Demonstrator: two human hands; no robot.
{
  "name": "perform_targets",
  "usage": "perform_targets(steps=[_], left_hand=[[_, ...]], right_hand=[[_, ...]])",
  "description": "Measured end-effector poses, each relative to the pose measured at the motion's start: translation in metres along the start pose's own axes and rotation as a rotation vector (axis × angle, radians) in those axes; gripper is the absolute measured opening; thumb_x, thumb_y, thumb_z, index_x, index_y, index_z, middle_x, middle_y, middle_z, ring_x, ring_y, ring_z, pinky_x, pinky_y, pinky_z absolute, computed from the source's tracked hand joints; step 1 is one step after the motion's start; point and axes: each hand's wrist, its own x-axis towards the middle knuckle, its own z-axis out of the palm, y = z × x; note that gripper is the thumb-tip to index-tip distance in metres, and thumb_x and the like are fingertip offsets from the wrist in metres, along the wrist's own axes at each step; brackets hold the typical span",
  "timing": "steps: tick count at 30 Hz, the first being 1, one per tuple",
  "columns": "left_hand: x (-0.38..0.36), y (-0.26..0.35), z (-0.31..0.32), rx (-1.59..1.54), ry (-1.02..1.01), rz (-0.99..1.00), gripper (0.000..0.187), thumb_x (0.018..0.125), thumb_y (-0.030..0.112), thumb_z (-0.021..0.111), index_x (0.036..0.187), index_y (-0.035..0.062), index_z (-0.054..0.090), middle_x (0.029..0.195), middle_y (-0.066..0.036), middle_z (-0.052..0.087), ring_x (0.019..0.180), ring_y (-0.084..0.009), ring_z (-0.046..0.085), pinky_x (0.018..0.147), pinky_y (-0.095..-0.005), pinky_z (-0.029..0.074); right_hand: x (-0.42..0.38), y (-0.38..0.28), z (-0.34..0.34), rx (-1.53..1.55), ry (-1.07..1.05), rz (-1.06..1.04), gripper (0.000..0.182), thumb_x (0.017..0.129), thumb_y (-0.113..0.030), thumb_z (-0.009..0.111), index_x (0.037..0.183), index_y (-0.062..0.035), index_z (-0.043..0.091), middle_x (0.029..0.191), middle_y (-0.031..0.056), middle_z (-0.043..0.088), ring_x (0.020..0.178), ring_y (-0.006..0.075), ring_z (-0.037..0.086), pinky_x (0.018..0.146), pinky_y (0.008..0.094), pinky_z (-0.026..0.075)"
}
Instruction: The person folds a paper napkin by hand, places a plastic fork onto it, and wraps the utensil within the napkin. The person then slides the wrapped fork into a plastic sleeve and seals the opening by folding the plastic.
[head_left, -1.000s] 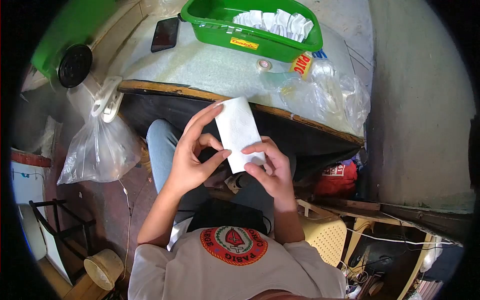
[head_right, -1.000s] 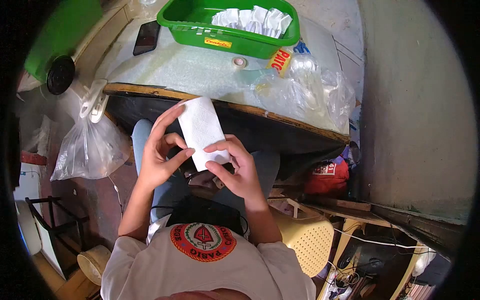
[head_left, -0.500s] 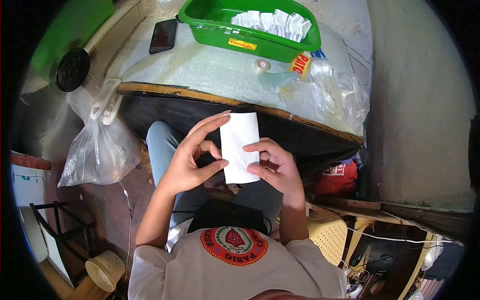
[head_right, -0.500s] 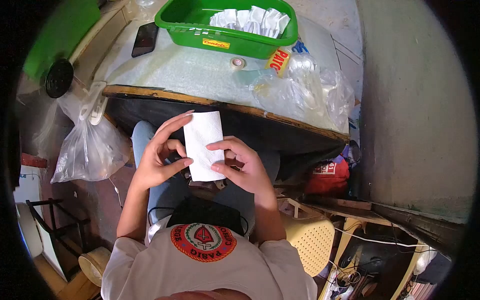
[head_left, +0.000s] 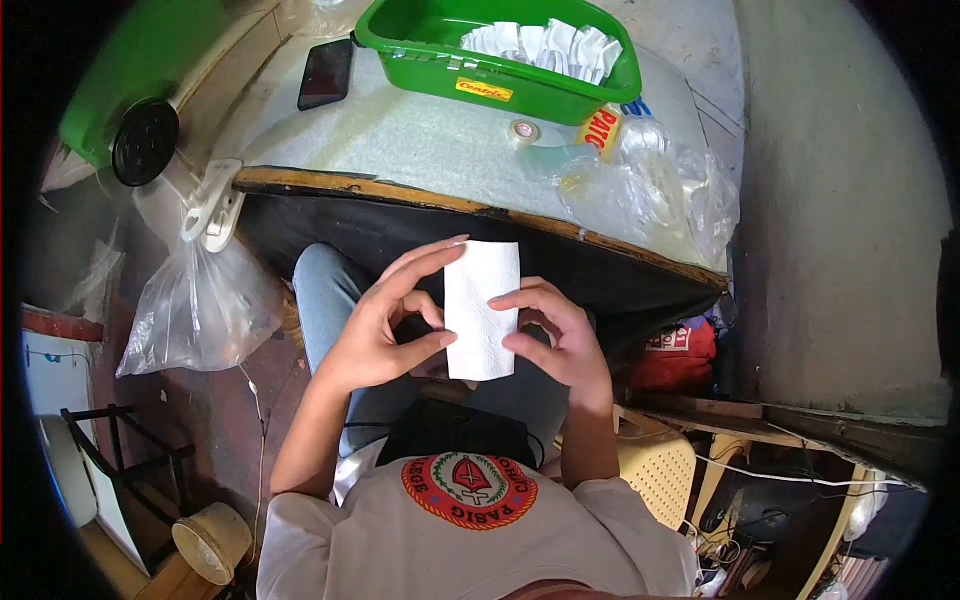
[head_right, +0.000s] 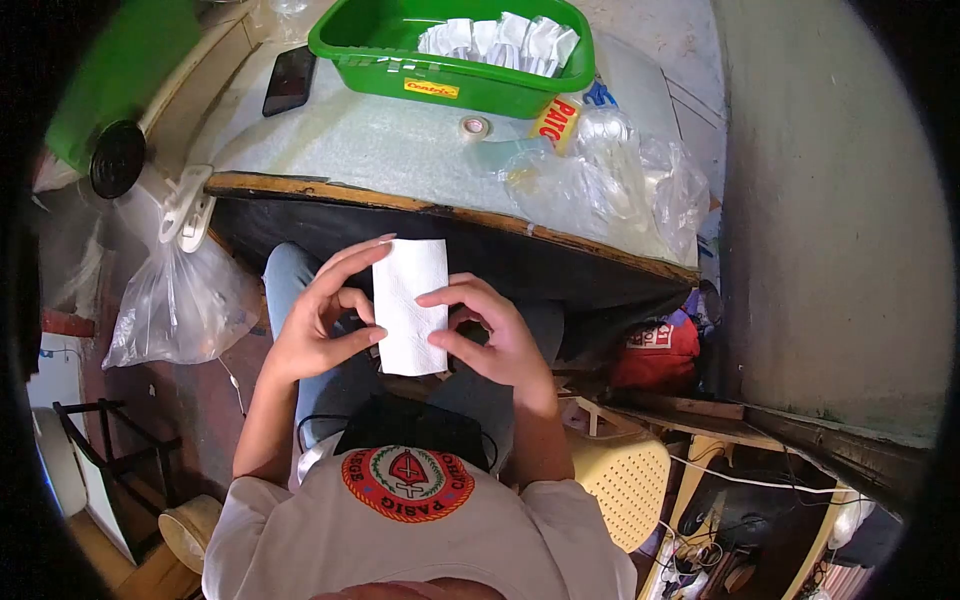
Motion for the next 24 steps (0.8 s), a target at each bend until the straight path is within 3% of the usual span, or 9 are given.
perform_targets(steps=[3,7,15,24], left_hand=[[-0.002,-0.002,0.005,-0.008,-0.024,-0.012,0.078,0.072,-0.018,0.067,0.144,0.0046,0.044,0.154,-0.014,0.033,0.082,-0.0081,0.059,0.076,-0.0225,0.050],[-0.002,-0.003,0.007,0.000,-0.017,-0.012,0.081,0.070,-0.019,0.068,0.144,0.0031,0.044,0.154,-0.014,0.031,0.080,-0.0085,0.057,0.074,-0.0235,0.049],[-0.004,-0.005,0.007,0.018,-0.021,-0.012,0.080,0.071,-0.019,0.069,0.144,0.0033,0.044,0.154,-0.015,0.032,0.082,-0.0089,0.057,0.073,-0.0233,0.049],[-0.007,-0.006,0.004,-0.012,-0.030,-0.017,0.081,0.070,-0.019,0.070,0.144,0.0033,0.044,0.154,-0.015,0.032,0.082,-0.0096,0.058,0.073,-0.0236,0.049]], right_hand=[[0.000,0.010,0.002,0.103,0.093,0.034,0.038,0.087,0.003,0.068,0.123,-0.0010,0.059,0.115,0.0061,0.056,0.091,0.0101,0.063,0.075,0.0217,0.050],[0.000,0.003,0.008,0.209,0.158,0.133,0.040,0.087,0.005,0.068,0.125,-0.0014,0.058,0.118,0.0060,0.054,0.094,0.0105,0.063,0.075,0.0214,0.051],[0.000,-0.002,0.007,0.180,0.181,0.128,0.059,0.082,0.008,0.069,0.136,-0.0022,0.049,0.135,0.0086,0.047,0.085,0.0096,0.067,0.063,0.0191,0.049],[-0.002,-0.005,0.007,0.111,0.136,0.080,0.075,0.075,0.008,0.075,0.143,-0.0057,0.045,0.140,0.0104,0.042,0.073,0.0056,0.063,0.058,0.0193,0.047]])
